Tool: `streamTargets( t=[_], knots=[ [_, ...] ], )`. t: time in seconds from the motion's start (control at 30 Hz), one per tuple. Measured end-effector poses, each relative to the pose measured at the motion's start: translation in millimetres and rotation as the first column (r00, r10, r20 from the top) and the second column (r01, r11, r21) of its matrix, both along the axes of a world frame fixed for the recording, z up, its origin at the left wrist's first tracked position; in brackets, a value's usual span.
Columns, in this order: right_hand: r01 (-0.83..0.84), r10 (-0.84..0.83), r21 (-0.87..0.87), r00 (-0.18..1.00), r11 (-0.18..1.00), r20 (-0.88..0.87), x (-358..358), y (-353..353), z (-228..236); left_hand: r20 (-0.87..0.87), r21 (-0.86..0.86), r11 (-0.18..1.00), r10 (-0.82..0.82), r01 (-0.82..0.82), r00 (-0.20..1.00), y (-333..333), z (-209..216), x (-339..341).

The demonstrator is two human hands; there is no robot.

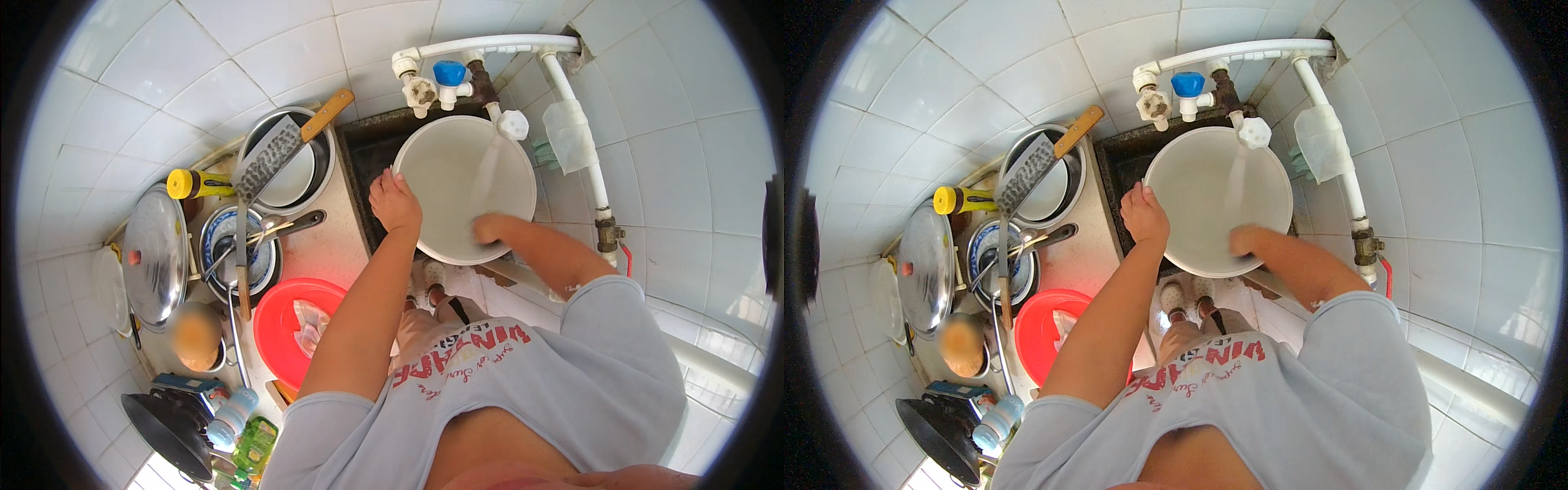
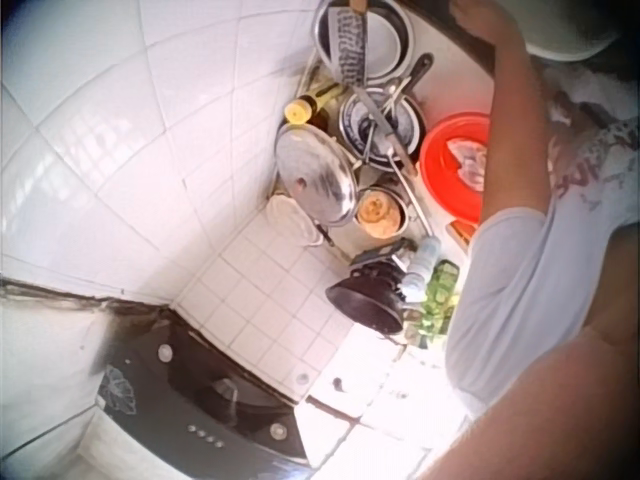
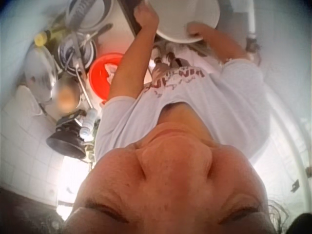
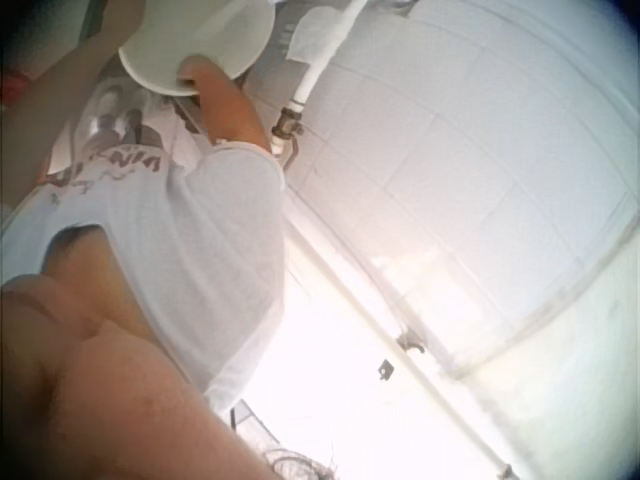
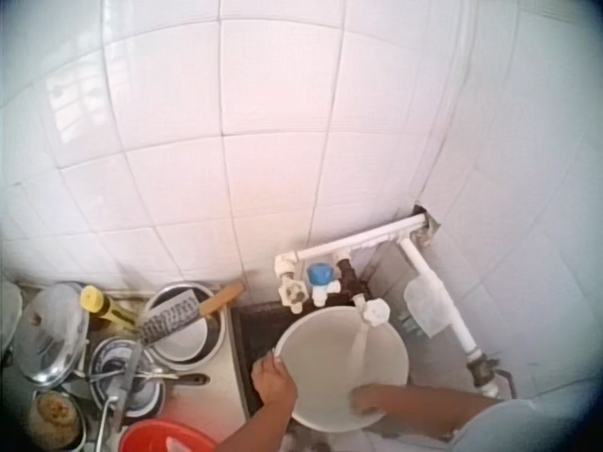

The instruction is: The person fills a white bucket with water from a tap and uses a steel wool scrubber to clean the interior and exterior surfaces. They scrub the bottom and sides of the bucket, rinse it under running water, and repeat the scrubbing process to ensure thorough cleaning.

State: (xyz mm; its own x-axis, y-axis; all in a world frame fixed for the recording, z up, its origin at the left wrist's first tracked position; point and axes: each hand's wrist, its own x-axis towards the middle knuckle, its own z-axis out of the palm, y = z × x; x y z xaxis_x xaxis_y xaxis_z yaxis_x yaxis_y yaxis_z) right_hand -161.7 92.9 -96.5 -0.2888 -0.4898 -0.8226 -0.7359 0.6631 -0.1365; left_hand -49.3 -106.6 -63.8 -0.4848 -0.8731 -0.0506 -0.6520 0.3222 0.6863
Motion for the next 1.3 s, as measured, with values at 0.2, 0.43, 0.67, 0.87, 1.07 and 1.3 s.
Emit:
streamTargets(
  t=[0.2,0.43,0.67,0.87,1.07,1.3],
  knots=[
    [0.934,-0.535,0.308,-0.355,-0.179,0.766,30.6,-65.5,17.8,0.050,-0.550,0.721,-0.476,0.422,0.878,2.6,25.7,1.0],
    [0.693,-0.468,0.457,-0.717,-0.558,0.516,-17.9,-49.2,-16.4,-0.016,0.464,0.798,-0.428,0.386,0.904,32.0,-57.8,-47.4],
    [0.974,-0.681,0.104,-0.216,-0.202,0.699,-20.8,-59.0,-40.6,0.020,1.000,0.013,0.215,-0.023,0.977,50.3,-31.1,-71.6],
    [0.985,-0.682,0.018,-0.133,-0.173,0.719,-64.3,-45.3,-98.7,0.127,0.424,0.905,-0.028,-0.028,0.992,34.9,-66.6,-59.4],
    [0.665,-0.366,0.212,-0.616,-0.716,0.697,-83.9,-83.8,-124.1,0.022,0.111,0.939,-0.330,0.326,0.944,30.8,22.3,-28.2],
    [0.804,-0.272,0.510,-0.588,-0.306,0.762,-117.7,-76.8,-203.5,0.091,0.037,0.799,-0.601,0.600,0.794,29.6,47.0,-22.3]
  ],
)
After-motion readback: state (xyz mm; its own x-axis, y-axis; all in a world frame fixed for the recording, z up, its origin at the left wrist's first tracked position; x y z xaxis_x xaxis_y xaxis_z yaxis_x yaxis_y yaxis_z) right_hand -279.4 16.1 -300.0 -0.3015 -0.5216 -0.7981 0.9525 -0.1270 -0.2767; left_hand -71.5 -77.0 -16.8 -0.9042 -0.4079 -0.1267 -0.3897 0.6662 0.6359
